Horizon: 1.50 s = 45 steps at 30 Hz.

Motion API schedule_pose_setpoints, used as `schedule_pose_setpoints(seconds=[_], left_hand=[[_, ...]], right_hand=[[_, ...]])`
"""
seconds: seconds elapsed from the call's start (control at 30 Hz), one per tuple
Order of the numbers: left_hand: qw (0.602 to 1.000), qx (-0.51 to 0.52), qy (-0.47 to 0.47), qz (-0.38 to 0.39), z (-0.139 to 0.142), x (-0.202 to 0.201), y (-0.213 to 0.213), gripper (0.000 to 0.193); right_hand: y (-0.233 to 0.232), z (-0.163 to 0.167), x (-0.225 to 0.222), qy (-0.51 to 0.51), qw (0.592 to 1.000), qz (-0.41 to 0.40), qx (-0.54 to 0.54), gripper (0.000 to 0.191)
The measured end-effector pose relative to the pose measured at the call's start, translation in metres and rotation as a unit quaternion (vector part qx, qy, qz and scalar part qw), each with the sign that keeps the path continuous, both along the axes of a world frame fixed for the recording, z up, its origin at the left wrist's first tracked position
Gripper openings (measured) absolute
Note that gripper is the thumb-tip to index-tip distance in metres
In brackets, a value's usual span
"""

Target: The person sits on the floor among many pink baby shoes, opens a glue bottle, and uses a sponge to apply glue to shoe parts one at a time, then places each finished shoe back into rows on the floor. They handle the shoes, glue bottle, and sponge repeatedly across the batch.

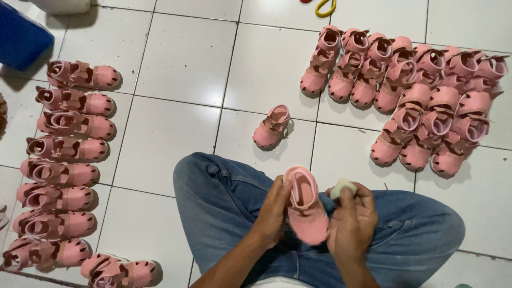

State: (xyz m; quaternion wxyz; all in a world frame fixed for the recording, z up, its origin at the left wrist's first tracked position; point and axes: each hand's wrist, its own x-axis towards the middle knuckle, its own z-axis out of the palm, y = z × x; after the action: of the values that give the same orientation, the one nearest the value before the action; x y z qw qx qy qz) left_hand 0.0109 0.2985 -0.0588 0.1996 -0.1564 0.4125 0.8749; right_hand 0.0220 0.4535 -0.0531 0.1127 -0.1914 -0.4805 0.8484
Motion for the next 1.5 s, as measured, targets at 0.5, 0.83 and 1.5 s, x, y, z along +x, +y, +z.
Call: schedule_pose_setpoints(seconds=[0.5,0.83,1.5], left_hand=[[0.756,-0.398,0.506,-0.118,0.063,-0.022,-0.028,0.056],[0.626,-0.721,0.294,0.044,-0.024,-0.160,-0.017,0.085],[0.767,-0.558,0.290,-0.129,-0.032,-0.176,-0.048,0.066]], right_hand=[[0.034,-0.024,-0.037,-0.122,0.990,0.071,0.017,0.020],[0.086,-0.069,-0.074,-0.078,0.989,-0.055,0.113,0.022],[0.110,-0.059,-0.094,-0.092,0.984,-0.080,0.127,0.021]])
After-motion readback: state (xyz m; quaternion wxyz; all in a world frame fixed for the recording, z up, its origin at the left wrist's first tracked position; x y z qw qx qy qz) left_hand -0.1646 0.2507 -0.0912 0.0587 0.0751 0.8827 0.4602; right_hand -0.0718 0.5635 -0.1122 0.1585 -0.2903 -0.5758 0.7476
